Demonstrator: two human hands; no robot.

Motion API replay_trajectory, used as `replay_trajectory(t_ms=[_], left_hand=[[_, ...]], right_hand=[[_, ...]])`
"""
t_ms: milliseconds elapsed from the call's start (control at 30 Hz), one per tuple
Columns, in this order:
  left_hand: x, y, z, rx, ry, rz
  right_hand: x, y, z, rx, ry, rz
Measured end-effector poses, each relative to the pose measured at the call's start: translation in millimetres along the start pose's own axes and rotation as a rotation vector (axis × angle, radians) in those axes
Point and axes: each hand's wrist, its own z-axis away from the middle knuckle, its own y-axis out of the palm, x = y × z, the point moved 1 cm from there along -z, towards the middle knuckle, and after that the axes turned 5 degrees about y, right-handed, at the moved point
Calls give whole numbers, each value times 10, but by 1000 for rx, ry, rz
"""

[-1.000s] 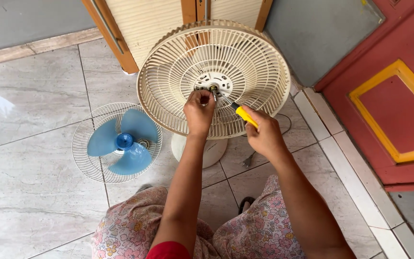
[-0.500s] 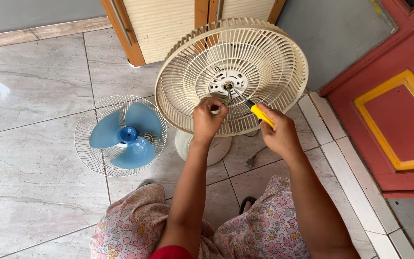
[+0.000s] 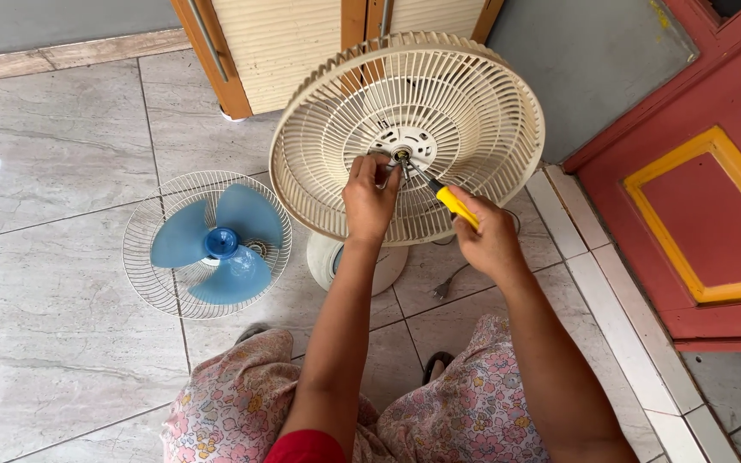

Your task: The person removes the front grill of a standing fan, detaches the fan blade from the motor shaft, and then uses a screwdriver to loosen the central nut on the rear grill. The fan blade and front grill are placed on the floor.

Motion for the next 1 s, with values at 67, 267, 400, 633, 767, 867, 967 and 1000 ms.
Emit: replay_trajectory(t_ms=[67, 267, 400, 633, 767, 867, 967, 1000], left_hand=[[-7, -14, -6, 9, -7, 16], [-58, -65, -22, 13, 22, 115], [-49, -65, -26, 10, 31, 178], [-2, -13, 7, -1, 52, 162], [20, 12, 45, 27, 39, 112], [9, 40, 30, 21, 49, 110], [-15, 44, 20, 36, 83, 42], [-24, 44, 25, 47, 95, 9]], right_hand=[[10, 62, -39, 21, 29, -5], [-82, 196, -130, 1, -40, -68], [-110, 235, -114, -117, -319, -140], [-39, 124, -41, -31, 77, -140], [-13, 16, -19, -52, -38, -140], [-23, -25, -32, -50, -86, -116], [-14, -42, -28, -66, -183, -83], [-10, -50, -21, -72, -222, -71]])
